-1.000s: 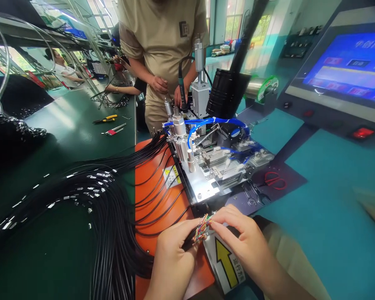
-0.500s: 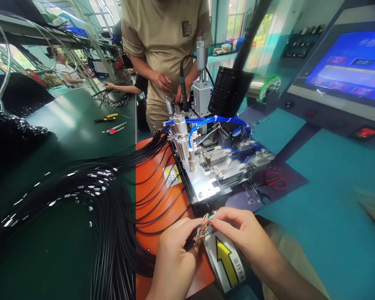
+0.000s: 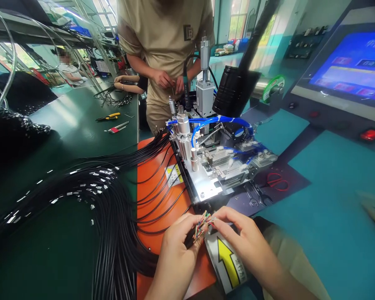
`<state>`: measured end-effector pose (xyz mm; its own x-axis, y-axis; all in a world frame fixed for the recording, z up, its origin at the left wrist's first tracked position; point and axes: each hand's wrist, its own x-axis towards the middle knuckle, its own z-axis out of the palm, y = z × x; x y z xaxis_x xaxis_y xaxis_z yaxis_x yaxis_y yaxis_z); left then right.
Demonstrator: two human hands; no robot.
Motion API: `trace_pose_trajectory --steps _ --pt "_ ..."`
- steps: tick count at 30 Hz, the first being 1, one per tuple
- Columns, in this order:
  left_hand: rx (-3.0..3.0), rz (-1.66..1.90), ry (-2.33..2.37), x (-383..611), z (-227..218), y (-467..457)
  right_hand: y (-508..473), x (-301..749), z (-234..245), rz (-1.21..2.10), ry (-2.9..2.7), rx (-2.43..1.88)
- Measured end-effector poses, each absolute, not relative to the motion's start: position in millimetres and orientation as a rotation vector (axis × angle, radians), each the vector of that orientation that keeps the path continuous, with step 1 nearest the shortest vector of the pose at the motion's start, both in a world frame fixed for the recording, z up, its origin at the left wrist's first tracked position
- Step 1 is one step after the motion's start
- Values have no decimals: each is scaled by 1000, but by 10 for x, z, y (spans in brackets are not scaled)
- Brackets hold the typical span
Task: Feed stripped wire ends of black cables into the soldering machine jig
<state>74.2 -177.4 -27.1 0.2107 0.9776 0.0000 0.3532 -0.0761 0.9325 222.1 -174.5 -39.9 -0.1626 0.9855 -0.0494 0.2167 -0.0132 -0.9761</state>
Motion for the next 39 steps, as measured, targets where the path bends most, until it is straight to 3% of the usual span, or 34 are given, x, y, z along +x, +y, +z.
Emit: trace_pose_trajectory --steps 14,24,28,33,39 --pt "1635 881 1325 764 -269 -1799 -1810 2196 -412 884 -1652 -1223" --pt "1685 817 1311 757 -274 -1805 -1760 2223 -369 1330 -1474 -1223" --pt "1675 843 1361 773 -264 -1823 -1775 2207 -397 1236 -1474 -1231" --pt "1700 861 1401 785 -235 -1836 -1808 2169 -460 843 -1621 -1170" --pt "1670 840 1414 791 -224 -1817 -1803 2166 -486 1014 -1585 -1230"
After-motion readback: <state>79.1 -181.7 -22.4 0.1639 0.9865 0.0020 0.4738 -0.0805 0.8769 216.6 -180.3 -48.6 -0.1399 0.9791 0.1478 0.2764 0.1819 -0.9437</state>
